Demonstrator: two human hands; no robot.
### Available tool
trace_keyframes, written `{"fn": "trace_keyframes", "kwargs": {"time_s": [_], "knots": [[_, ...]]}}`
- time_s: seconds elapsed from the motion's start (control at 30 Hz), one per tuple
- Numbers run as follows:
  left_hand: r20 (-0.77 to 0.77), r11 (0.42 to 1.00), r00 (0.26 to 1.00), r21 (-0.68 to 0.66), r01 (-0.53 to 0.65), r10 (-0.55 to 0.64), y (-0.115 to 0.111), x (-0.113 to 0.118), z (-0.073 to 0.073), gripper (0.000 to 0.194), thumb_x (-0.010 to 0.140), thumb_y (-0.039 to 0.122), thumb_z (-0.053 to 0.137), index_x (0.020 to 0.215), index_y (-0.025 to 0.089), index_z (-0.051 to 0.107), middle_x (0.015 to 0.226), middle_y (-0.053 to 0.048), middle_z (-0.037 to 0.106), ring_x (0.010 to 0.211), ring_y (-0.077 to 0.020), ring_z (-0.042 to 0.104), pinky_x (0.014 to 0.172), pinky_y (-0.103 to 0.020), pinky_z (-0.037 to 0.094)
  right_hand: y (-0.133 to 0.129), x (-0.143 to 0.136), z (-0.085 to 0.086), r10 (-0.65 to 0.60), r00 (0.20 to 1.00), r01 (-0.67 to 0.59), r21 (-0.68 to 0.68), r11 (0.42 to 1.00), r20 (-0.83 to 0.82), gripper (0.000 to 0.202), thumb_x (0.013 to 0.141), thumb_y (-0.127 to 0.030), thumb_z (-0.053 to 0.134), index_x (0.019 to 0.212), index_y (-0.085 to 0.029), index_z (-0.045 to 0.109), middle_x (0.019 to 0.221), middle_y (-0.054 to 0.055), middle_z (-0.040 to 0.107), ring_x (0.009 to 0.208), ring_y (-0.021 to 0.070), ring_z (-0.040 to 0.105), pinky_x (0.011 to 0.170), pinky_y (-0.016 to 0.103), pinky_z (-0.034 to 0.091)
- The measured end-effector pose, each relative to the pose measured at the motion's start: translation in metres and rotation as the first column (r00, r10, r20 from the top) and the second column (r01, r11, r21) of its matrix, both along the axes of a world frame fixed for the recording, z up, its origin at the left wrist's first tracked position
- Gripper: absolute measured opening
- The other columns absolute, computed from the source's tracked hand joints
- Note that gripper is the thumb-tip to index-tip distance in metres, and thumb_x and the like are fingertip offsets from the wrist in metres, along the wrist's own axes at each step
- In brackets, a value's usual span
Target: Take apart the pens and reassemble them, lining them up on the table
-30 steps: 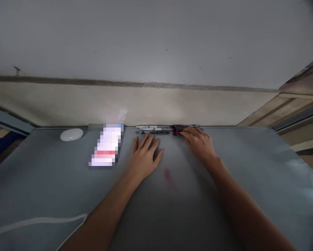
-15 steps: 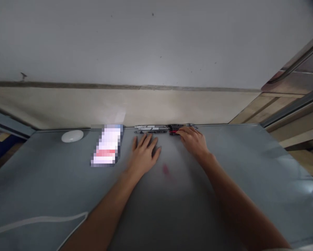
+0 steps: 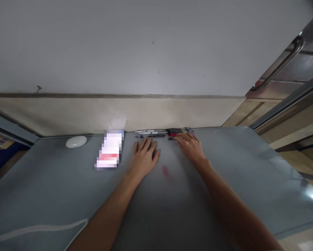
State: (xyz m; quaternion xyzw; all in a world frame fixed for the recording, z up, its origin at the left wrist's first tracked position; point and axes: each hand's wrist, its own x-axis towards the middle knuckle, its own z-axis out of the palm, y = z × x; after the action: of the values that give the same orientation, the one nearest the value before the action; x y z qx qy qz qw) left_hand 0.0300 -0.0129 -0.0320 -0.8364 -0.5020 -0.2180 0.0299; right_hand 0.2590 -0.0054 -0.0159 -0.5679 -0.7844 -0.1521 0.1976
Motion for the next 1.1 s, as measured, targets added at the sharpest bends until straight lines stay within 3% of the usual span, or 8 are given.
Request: {"fn": "trace_keyframes", "kwargs": {"time_s": [0.3, 0.53, 0.73, 0.9, 1.1], "knots": [[-0.023, 0.999, 1.0, 0.036, -0.005, 0.006, -0.001, -0.001, -0.001, 0.041, 0.094, 0.039, 0.044, 0.127, 0.02, 0.058, 0.14, -0.013, 0.051, 0.133, -0.0313, 0.042, 0.11, -0.058, 0.028, 0.002, 0.003, -0.001, 0.017, 1.0, -0.017, -0.002, 1.0, -0.002, 0.031, 0.086, -0.012, 0.054, 0.108, -0.028, 0.068, 0.115, 0.003, 0.07, 0.103, 0.0187, 0.062, 0.086, 0.032, 0.048], [-0.015, 0.999, 1.0, 0.035, -0.003, 0.003, -0.002, -0.002, -0.001, 0.04, 0.094, 0.037, 0.045, 0.127, 0.02, 0.058, 0.14, -0.013, 0.052, 0.132, -0.0317, 0.043, 0.11, -0.057, 0.03, -0.014, -0.035, 0.01, 0.146, 0.985, -0.149, -0.032, 0.988, -0.096, 0.028, 0.089, -0.017, 0.052, 0.111, -0.027, 0.067, 0.117, 0.003, 0.068, 0.106, 0.0179, 0.062, 0.092, 0.032, 0.05], [-0.029, 1.0, 1.0, 0.014, -0.012, 0.012, -0.005, -0.014, 0.001, 0.039, 0.094, 0.034, 0.046, 0.126, 0.017, 0.059, 0.138, -0.012, 0.053, 0.129, -0.0311, 0.046, 0.11, -0.054, 0.033, -0.026, -0.062, -0.005, 0.243, 0.956, -0.256, -0.067, 0.964, -0.164, 0.03, 0.093, -0.027, 0.047, 0.119, -0.023, 0.063, 0.125, 0.005, 0.065, 0.119, 0.0186, 0.057, 0.105, 0.035, 0.044], [-0.016, 0.999, 0.999, 0.027, -0.034, 0.034, 0.0, -0.021, 0.006, 0.035, 0.094, 0.025, 0.042, 0.123, 0.017, 0.06, 0.135, -0.012, 0.056, 0.126, -0.0285, 0.049, 0.109, -0.051, 0.035, -0.026, -0.06, -0.011, 0.278, 0.941, -0.3, -0.098, 0.949, -0.192, 0.033, 0.095, -0.029, 0.045, 0.121, -0.021, 0.061, 0.13, 0.005, 0.062, 0.127, 0.0185, 0.051, 0.112, 0.037, 0.039], [-0.067, 0.998, 0.998, 0.057, 0.003, 0.001, 0.018, -0.014, 0.016, 0.033, 0.094, 0.02, 0.042, 0.121, 0.017, 0.06, 0.13, -0.011, 0.059, 0.12, -0.0272, 0.052, 0.107, -0.048, 0.035, -0.025, -0.059, -0.01, 0.281, 0.936, -0.309, -0.114, 0.944, -0.214, 0.033, 0.095, -0.031, 0.044, 0.12, -0.021, 0.062, 0.131, 0.006, 0.061, 0.129, 0.0197, 0.05, 0.113, 0.039, 0.037]]}}
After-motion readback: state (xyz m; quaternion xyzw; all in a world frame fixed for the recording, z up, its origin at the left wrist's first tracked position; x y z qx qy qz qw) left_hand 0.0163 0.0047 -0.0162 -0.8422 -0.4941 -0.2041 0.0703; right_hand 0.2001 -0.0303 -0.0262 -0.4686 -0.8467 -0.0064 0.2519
